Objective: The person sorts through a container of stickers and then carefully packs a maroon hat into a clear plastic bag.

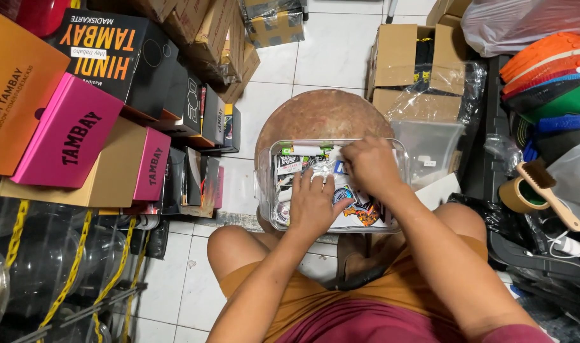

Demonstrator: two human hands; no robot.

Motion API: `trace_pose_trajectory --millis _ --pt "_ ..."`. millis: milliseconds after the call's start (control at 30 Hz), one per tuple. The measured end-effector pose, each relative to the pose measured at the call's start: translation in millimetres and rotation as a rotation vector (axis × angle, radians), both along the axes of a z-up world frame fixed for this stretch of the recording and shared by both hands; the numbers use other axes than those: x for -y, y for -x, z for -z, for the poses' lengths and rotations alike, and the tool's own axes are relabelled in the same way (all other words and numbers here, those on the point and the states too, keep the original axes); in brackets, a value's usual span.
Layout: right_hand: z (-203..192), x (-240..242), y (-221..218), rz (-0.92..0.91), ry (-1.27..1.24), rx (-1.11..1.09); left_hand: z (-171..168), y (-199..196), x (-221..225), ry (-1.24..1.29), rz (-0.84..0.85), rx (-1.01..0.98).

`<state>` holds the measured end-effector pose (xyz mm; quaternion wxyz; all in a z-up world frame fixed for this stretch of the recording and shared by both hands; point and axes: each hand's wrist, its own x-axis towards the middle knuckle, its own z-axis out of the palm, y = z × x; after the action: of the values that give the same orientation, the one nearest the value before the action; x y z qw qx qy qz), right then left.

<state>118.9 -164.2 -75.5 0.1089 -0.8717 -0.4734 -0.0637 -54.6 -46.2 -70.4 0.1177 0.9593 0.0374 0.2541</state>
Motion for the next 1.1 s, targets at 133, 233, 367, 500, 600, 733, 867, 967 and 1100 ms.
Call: trace_pose_trajectory --millis 133,233,367,500,600,733,867,967,1100 --pt "-11 -28 18 -0.167 -0.168 -0.256 4 -2 2 0.005 -0.016 -0.041" --pt "-21 -44 17 -0.104 0.233 -0.453 -3 -2 5 -0.005 -0.072 -0.081" --pt "-29 -46 17 -0.074 0.324 -0.491 -10 -1 6 0.054 -0.095 -0.113" --pt "-31 -44 16 -0.076 0.305 -0.532 -14 -1 5 0.078 -0.102 -0.115" --pt "-39 -48 13 -0.111 0.356 -0.533 -9 -2 4 0.083 -0.097 -0.141" --pt "-33 -48 11 -0.089 0.382 -0.53 -11 0 3 0.089 -0.089 -0.141" --pt "-47 -39 9 -0.061 0.303 -0.688 -13 1 2 0.065 -0.073 -0.116" --pt "-58 -21 11 -0.031 0.141 -0.711 -12 3 1 0.05 -0.057 -0.089" --pt "-66 15 13 -0.006 -0.164 -0.511 -14 2 1 0.036 -0.042 -0.056"
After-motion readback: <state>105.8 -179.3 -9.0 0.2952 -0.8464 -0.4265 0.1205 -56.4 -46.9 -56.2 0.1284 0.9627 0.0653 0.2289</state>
